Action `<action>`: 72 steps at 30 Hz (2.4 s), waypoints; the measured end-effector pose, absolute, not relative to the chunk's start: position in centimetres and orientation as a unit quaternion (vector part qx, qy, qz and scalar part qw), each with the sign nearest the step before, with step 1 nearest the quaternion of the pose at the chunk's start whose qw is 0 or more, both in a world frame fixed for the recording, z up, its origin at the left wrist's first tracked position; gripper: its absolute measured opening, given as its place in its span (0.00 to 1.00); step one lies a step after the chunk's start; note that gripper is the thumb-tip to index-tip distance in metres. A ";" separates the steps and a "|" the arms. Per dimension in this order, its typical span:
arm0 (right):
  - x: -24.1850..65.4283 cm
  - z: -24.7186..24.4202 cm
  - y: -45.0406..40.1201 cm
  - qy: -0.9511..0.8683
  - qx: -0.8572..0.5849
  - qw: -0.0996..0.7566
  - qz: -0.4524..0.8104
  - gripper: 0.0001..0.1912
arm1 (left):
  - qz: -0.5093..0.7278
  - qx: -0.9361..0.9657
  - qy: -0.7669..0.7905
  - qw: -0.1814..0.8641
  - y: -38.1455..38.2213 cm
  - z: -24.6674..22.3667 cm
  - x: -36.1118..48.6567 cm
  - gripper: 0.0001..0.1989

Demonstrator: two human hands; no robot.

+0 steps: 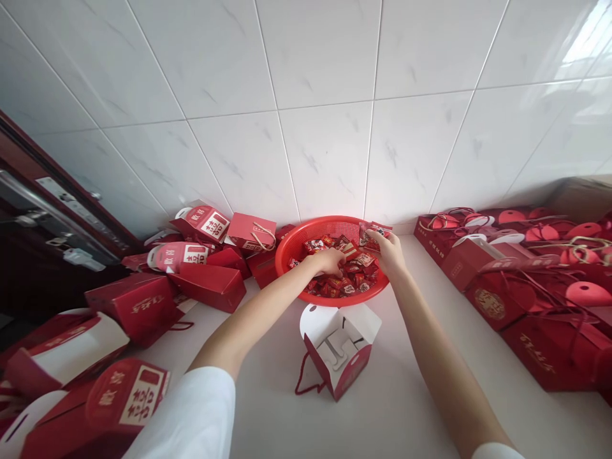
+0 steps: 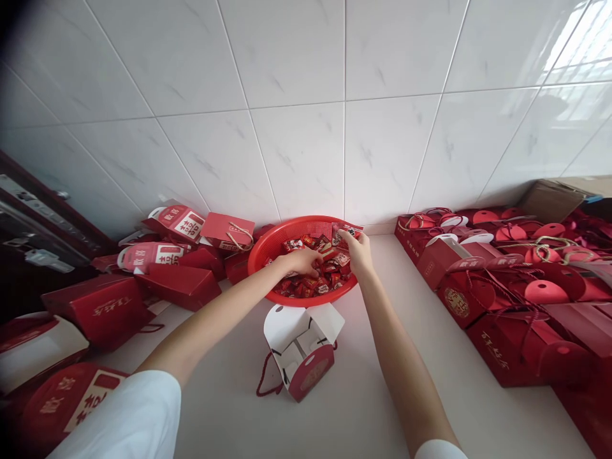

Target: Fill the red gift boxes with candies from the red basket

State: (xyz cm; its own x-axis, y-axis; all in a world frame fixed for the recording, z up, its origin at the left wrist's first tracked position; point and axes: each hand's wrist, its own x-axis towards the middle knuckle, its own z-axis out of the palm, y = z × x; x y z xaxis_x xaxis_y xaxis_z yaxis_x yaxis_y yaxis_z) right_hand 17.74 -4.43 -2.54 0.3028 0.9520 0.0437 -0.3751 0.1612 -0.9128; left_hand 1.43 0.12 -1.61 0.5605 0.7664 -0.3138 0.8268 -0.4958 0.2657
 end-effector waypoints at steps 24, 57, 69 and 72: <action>17.3 -1.7 -5.0 -0.320 -0.407 0.697 0.497 0.12 | -0.139 0.872 0.454 0.118 -0.1 -1.7 1.9 0.11; 17.6 -0.9 -5.3 -0.291 -0.397 0.686 0.536 0.12 | 0.019 0.891 0.386 0.239 -0.5 -1.0 2.4 0.06; 18.4 5.3 -12.6 -0.512 -0.314 0.584 0.546 0.11 | 0.191 0.806 0.360 0.428 -11.8 3.4 -5.3 0.23; 18.5 5.9 -14.5 -0.541 -0.315 0.578 0.524 0.11 | 0.162 0.799 0.386 0.432 -13.8 2.7 -6.2 0.27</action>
